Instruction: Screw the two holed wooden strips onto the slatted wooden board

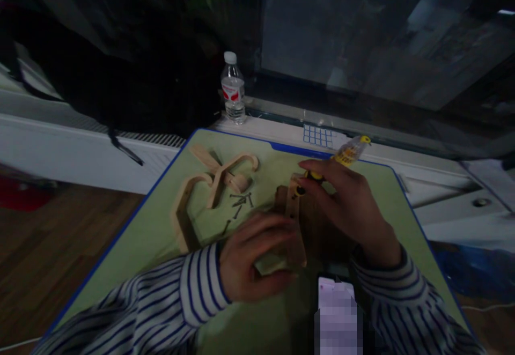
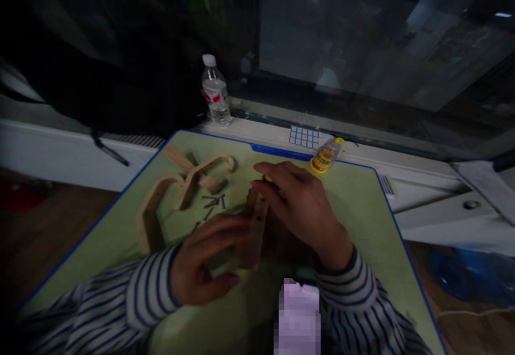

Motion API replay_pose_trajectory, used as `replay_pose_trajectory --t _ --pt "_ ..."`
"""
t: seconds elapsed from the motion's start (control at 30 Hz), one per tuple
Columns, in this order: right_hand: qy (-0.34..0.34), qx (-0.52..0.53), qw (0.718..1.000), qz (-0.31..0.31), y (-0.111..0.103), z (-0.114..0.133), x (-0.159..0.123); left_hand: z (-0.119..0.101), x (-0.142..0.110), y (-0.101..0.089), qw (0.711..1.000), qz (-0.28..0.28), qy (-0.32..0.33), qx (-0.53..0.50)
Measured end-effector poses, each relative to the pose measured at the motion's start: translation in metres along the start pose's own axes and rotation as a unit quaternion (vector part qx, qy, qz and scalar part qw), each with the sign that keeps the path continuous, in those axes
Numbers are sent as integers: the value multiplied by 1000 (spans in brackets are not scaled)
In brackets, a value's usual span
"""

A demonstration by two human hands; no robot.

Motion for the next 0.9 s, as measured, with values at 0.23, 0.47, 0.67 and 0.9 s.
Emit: replay_pose_trajectory --t 0.23,0.47,0.67,0.9 --pt "24 52 996 69 -5 6 -1 0 -4 7 999 28 34 -3" --pt "43 41 993 104 -8 9 -3 -3 -4 4 1000 30 6 4" --pt "46 28 992 115 -8 12 -3 -5 0 -2 997 73 -8 38" --pt "36 25 993 112 -8 13 -3 2 -12 3 997 74 -22 5"
Point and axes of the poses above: each hand's wrist, its own x-axis towards the middle knuckle, its own y-axis out of the palm, z = x × y, the point moved 1 cm from there along x, towards the middle knuckle, and after that the axes turned 12 degrees about -y, right-handed, at the moved point
